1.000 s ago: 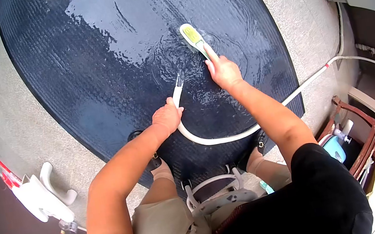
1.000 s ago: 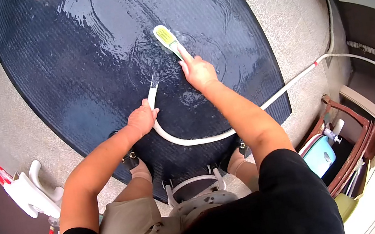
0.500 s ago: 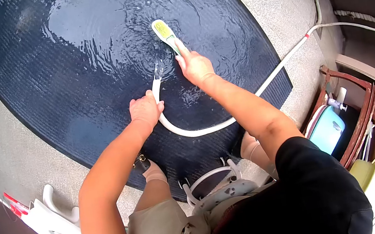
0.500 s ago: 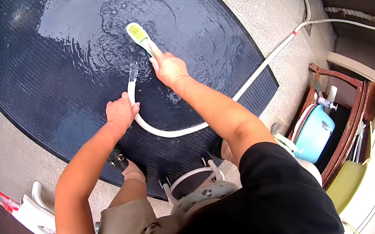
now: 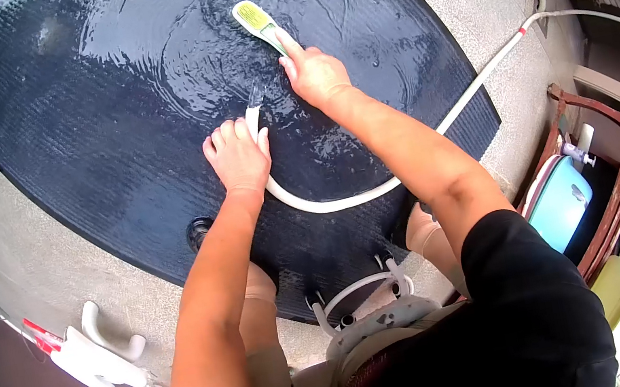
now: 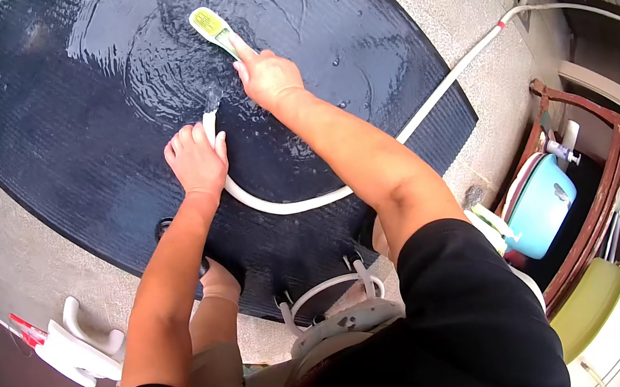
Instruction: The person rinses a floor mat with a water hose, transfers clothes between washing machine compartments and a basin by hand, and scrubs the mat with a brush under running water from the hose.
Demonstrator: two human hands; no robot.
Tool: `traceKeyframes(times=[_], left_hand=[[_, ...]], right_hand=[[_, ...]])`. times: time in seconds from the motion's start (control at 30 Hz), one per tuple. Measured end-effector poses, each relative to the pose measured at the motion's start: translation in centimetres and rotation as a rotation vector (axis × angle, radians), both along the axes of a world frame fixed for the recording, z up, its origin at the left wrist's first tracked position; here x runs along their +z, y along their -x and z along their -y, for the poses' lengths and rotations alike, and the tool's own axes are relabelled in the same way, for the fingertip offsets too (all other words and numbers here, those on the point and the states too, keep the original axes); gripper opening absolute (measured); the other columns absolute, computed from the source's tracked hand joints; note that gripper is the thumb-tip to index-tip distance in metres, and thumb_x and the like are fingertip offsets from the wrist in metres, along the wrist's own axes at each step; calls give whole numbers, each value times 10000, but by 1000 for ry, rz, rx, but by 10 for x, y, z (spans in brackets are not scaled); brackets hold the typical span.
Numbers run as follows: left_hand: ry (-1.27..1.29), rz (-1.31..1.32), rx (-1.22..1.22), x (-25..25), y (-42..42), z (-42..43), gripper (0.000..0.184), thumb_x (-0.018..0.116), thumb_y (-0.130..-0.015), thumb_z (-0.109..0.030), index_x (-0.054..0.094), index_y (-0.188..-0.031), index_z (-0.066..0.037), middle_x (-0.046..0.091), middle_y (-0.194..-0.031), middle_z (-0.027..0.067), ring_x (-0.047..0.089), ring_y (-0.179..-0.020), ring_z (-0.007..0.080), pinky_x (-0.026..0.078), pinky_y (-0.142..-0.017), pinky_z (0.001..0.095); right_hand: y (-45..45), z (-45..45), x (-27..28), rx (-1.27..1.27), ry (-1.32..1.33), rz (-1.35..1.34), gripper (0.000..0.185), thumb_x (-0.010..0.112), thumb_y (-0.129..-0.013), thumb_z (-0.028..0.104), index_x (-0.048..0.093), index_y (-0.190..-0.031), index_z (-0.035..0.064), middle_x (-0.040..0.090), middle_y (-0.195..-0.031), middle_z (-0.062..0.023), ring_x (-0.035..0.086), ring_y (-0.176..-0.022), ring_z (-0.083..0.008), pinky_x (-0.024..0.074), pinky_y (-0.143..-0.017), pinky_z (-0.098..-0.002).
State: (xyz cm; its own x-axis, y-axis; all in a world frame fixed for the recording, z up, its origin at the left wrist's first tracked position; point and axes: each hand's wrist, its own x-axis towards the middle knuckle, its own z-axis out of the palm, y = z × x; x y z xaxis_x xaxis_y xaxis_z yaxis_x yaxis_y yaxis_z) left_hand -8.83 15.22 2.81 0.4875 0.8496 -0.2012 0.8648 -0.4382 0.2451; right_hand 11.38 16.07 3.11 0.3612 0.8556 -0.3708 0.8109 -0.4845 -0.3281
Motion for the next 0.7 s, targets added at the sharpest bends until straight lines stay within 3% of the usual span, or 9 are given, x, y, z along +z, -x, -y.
traceKeyframes(times=[0.07,0.1,0.2,0.27,0.37,0.43,0.5,0.57,0.7], left_hand=[[-195,18,34,-10,0,0,503,580,-867,-345,515,-1276,-59,455,-1360,118,357,-1318,309,224,-1099,505],[-83,45,30,-23,5,-1,572,572,-873,-343,458,-1357,-60,334,-1483,104,221,-1407,317,142,-1138,527],[-29,143,-113,-28,9,-8,593,579,-857,-348,453,-1366,-70,331,-1487,104,216,-1404,339,149,-1132,542],[4,164,-171,-26,5,-12,685,634,-763,-363,457,-1375,-110,334,-1489,105,212,-1398,377,141,-1132,550],[16,179,-209,-24,9,-9,698,652,-716,-368,487,-1355,-141,342,-1488,83,210,-1402,369,140,-1117,589],[45,211,-398,-21,14,-14,693,663,-684,-386,517,-1330,-182,352,-1486,53,215,-1405,355,143,-1097,629],[67,227,-442,-22,13,-16,686,679,-644,-406,554,-1291,-214,373,-1472,37,234,-1397,348,148,-1087,643],[62,241,-441,-18,13,-17,679,688,-619,-407,580,-1262,-217,389,-1458,39,250,-1390,348,150,-1093,634],[46,229,-426,-20,9,-15,665,669,-621,-388,588,-1257,-210,378,-1474,36,240,-1404,340,146,-1108,611]], right_hand=[[-20,32,3,107,70,10,497,446,-964,359,300,-1437,320,615,-919,-208,633,-809,-389,511,-733,-481],[-37,64,3,138,114,37,508,461,-957,352,294,-1437,345,604,-902,-198,633,-782,-381,514,-721,-476],[-98,175,4,205,84,121,547,524,-926,296,329,-1437,317,575,-831,-166,629,-690,-363,529,-639,-454],[-134,218,9,269,140,121,556,541,-917,289,344,-1437,299,566,-809,-151,624,-645,-343,531,-604,-445],[-134,182,8,376,63,178,558,546,-915,289,345,-1435,309,557,-784,-144,619,-610,-324,531,-577,-432],[-108,117,-4,356,-27,194,541,530,-925,299,342,-1431,342,556,-760,-150,616,-594,-324,525,-566,-433],[-67,27,0,216,39,103,492,465,-958,330,320,-1428,328,619,-849,-199,640,-728,-368,522,-692,-471],[-33,-39,3,146,4,10,484,442,-968,329,308,-1432,297,629,-904,-223,640,-817,-387,513,-732,-484],[-36,-11,3,121,42,-39,478,445,-968,332,314,-1427,295,615,-931,-230,632,-821,-406,513,-735,-493]])
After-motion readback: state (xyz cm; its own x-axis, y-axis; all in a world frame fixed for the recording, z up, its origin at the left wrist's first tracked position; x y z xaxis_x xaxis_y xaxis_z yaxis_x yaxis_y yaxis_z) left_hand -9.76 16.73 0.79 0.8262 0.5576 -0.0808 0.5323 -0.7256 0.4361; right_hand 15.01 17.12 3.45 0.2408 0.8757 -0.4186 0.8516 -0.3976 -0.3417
